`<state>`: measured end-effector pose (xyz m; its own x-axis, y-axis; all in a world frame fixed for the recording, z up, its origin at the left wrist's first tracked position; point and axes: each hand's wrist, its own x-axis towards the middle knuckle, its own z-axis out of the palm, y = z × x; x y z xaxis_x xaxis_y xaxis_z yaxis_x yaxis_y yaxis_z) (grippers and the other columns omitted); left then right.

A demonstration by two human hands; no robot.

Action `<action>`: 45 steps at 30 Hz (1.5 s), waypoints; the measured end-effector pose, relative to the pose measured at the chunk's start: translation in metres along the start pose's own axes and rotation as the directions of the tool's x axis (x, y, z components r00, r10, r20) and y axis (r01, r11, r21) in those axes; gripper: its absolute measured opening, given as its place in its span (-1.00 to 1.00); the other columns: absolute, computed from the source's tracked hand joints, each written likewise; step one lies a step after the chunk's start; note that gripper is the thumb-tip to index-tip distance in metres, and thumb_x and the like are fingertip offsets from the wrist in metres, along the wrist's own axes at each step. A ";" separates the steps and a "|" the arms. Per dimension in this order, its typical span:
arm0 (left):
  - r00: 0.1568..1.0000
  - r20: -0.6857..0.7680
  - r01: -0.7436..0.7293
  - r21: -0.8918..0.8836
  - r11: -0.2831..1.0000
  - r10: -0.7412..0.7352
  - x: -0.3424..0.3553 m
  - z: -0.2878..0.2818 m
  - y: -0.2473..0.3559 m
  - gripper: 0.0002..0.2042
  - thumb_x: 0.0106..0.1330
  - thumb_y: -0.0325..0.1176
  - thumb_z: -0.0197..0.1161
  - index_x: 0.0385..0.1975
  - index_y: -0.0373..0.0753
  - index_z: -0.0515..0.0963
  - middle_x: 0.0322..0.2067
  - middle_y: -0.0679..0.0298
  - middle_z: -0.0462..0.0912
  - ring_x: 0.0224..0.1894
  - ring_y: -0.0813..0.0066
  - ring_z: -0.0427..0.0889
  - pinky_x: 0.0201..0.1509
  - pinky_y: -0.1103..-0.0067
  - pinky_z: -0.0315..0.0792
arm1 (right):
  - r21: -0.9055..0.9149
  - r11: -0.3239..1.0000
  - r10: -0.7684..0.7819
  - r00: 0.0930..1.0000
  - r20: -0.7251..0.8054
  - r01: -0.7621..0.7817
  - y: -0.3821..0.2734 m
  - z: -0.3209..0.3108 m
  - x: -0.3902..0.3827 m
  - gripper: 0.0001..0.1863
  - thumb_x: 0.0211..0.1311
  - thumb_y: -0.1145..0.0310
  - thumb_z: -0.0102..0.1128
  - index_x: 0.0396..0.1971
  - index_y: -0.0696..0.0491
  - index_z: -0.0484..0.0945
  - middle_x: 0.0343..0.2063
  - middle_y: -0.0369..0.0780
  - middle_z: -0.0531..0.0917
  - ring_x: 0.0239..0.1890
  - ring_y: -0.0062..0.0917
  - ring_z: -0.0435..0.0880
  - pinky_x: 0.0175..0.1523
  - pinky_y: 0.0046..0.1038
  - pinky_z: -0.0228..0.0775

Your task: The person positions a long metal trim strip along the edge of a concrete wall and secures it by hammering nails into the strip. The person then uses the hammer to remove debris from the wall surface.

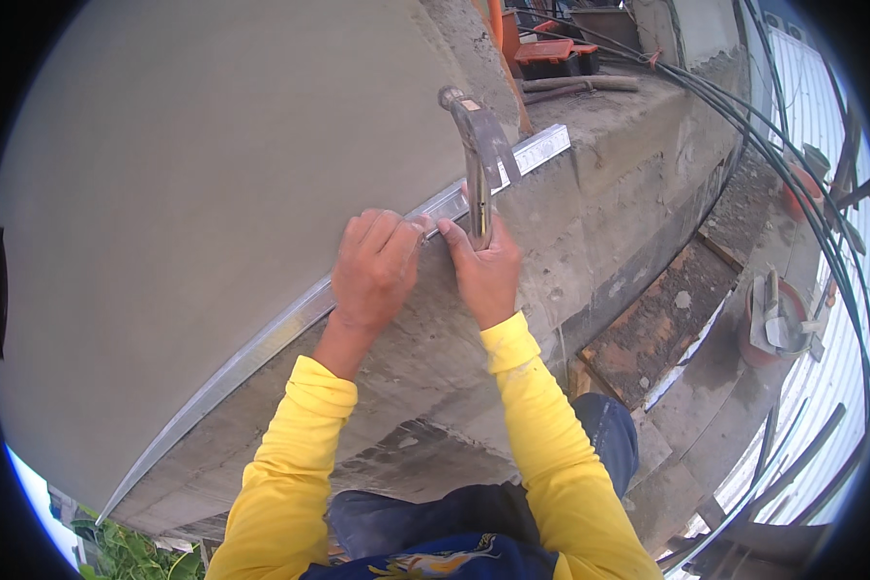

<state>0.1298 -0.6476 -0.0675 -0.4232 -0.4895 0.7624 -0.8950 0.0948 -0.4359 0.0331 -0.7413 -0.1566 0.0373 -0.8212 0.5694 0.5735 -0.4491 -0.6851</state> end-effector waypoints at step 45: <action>0.998 0.055 0.021 0.069 0.997 -0.025 0.012 0.002 0.003 -0.89 0.20 -0.42 0.49 -0.37 -0.08 0.66 -0.47 0.37 0.38 -0.34 0.40 0.46 -0.28 0.40 0.23 | -0.147 0.976 0.126 0.969 -0.212 -0.159 0.015 -0.037 -0.140 -0.62 0.47 0.45 0.35 -0.55 0.02 0.38 -0.59 -0.45 0.42 -0.50 -0.78 0.31 -0.37 -0.56 0.16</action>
<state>0.1227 -0.6548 -0.0609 -0.3922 -0.5385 0.7458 -0.8920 0.0247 -0.4513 0.0059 -0.6461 -0.2636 -0.0651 -0.9269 0.3696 0.4335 -0.3599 -0.8262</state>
